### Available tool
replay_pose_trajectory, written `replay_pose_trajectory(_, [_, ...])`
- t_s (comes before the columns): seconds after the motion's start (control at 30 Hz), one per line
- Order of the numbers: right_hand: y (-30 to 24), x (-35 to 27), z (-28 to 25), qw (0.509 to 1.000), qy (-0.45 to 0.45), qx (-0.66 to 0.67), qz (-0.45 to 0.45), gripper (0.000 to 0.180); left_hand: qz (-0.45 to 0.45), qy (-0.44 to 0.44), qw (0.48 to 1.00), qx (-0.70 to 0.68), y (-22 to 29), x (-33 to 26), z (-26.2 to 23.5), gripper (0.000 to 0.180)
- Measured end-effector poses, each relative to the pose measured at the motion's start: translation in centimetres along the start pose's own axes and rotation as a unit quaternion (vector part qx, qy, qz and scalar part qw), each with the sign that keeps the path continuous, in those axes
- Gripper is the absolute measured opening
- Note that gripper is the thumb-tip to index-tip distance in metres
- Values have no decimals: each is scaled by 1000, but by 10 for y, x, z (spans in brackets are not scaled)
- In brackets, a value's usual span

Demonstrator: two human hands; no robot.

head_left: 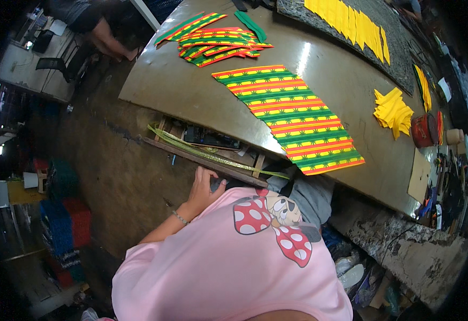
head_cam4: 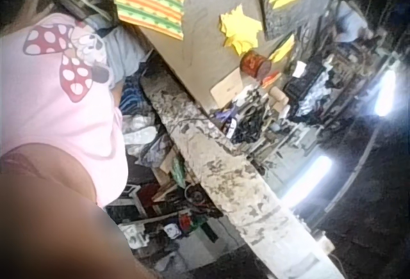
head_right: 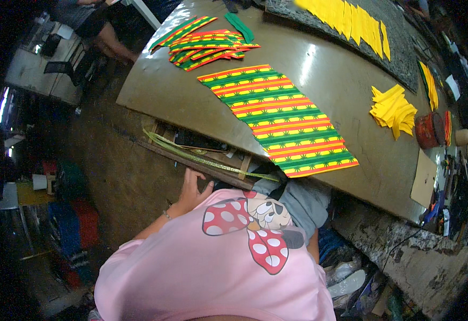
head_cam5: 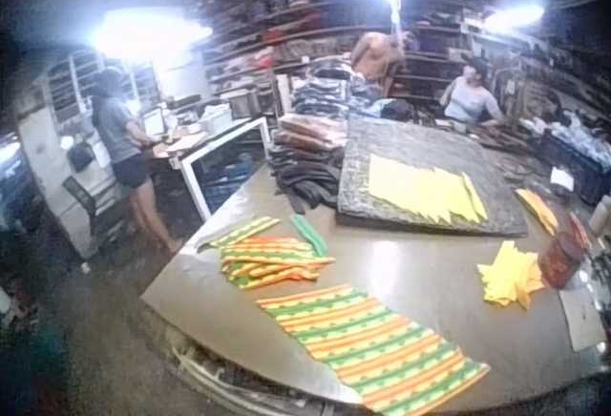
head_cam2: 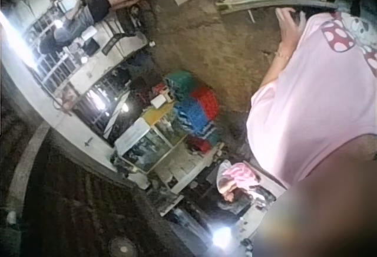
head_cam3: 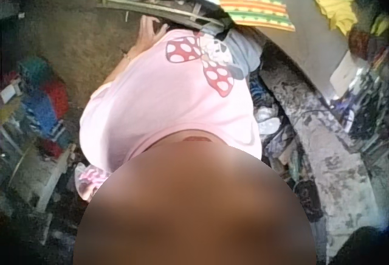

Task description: The person assembles a decorative item by folding a patterned fabric piece and attaching yellow fabric strips to its edges. They smooth the folds, align the strips, and secure them using a small container of adhesive. The finished item is placed on a foam mat.

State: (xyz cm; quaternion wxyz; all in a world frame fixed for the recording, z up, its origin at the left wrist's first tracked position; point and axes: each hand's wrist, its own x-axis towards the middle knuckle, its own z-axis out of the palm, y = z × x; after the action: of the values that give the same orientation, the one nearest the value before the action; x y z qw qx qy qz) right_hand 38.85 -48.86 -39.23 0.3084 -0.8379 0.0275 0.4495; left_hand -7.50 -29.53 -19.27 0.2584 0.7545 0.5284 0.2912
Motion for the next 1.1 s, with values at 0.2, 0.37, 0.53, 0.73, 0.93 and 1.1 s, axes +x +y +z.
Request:
replay_pose_trajectory(0.2, [-4,5,3,1000,-10,-6,-2,41,-16,9,1000,14,-2,1,11,40])
replay_pose_trajectory(0.37, [-8,9,4,1000,-10,6,-12,40,-4,13,1000,-3,-10,52,27,41])
replay_pose_trajectory(0.53, [5,24,14,999,-4,-10,-36,39,-86,-91,992,-5,-13,99,31,74])
replay_pose_trajectory(0.73, [-37,-28,-46,997,-54,4,-46,36,12,-568,823,-22,50,115,-43,50])
replay_pose_trajectory(0.93, [-176,-221,-119,813,-342,250,-399,34,216,-405,801,-385,182,191,-81,39])
replay_pose_trajectory(1.1, [-265,-308,-15,753,-467,162,-434,30,346,-371,700,-503,275,208,-7,45])
